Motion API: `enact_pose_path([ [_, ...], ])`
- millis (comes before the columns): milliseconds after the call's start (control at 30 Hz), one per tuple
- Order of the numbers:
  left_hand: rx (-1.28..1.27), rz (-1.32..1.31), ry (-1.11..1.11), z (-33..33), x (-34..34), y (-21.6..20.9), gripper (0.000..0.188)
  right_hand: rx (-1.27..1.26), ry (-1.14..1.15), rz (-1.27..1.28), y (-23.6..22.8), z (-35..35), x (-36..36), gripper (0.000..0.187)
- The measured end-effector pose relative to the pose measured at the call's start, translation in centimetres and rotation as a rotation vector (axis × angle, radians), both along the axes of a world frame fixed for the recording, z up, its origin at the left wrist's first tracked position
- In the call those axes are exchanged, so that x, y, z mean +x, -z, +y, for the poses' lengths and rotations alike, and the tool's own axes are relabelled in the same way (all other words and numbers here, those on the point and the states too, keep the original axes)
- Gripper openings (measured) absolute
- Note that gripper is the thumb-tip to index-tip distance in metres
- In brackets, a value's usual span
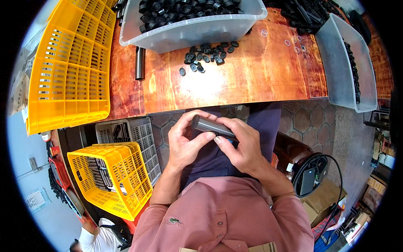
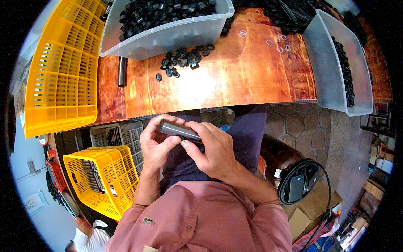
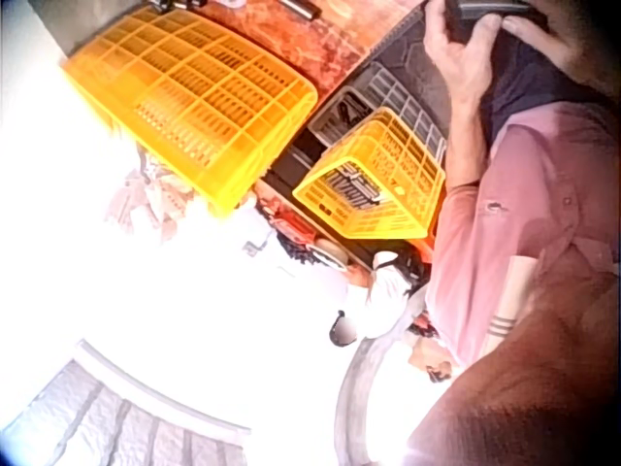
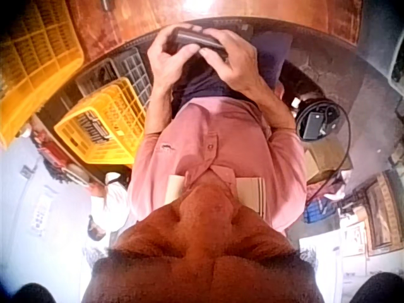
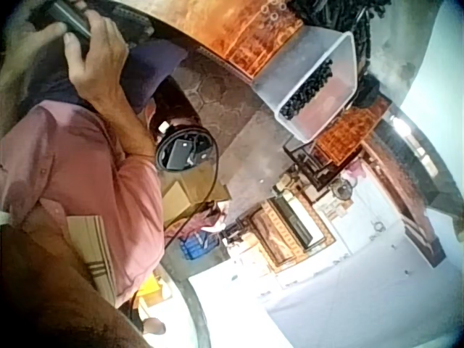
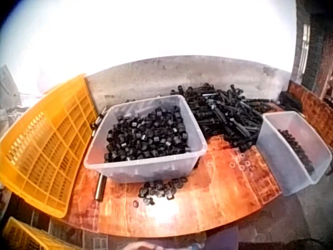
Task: The person assembles small black plastic components onto cylindrical metal rods by hand. They pick up a rod, insert a black piece, and place the finished unit into a yellow basket. The process is repeated continuously.
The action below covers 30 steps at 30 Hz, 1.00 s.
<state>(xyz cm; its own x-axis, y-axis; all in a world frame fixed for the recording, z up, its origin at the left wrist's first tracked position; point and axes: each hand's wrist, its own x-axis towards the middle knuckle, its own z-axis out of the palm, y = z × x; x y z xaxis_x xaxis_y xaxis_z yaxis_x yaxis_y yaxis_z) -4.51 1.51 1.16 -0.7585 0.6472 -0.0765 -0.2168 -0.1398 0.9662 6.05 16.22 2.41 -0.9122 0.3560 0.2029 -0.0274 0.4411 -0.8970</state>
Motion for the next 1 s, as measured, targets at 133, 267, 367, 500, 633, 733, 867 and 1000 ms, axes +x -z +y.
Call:
enact_pose_path([
  [133,-0.003,0.026,0.007,-0.03,0.02,0.31,0.05,-0.049,0.015,-0.008,0.54,-0.18,0.12,0.039],
  [267,-0.009,0.049,0.013,-0.3,0.06,0.18,0.049,-0.05,-0.004,0.014,0.42,-0.22,0.21,0.04],
  [367,0.016,0.122,0.011,-0.33,0.08,0.31,0.047,-0.063,-0.019,0.036,0.29,-0.05,0.18,0.041],
  [500,-0.032,0.113,0.029,-0.53,0.03,0.37,0.051,-0.061,-0.029,0.051,0.64,0.1,0.28,0.04],
  [633,-0.047,0.072,0.045,-0.45,0.0,0.08,0.052,-0.069,-0.016,0.035,0.56,0.08,0.28,0.039],
  [733,-0.056,0.066,0.06,-0.61,-0.1,0.01,0.054,-0.076,-0.014,0.03,0.71,-0.03,0.39,0.039],
  [867,-0.063,0.079,0.071,-0.9,-0.15,-0.2,0.054,-0.061,-0.014,0.05,0.53,-0.11,0.35,0.038],
  [1000,-0.01,0.024,0.066,-0.57,-0.16,-0.38,0.051,-0.048,0.01,0.033,0.27,-0.24,0.32,0.037],
])
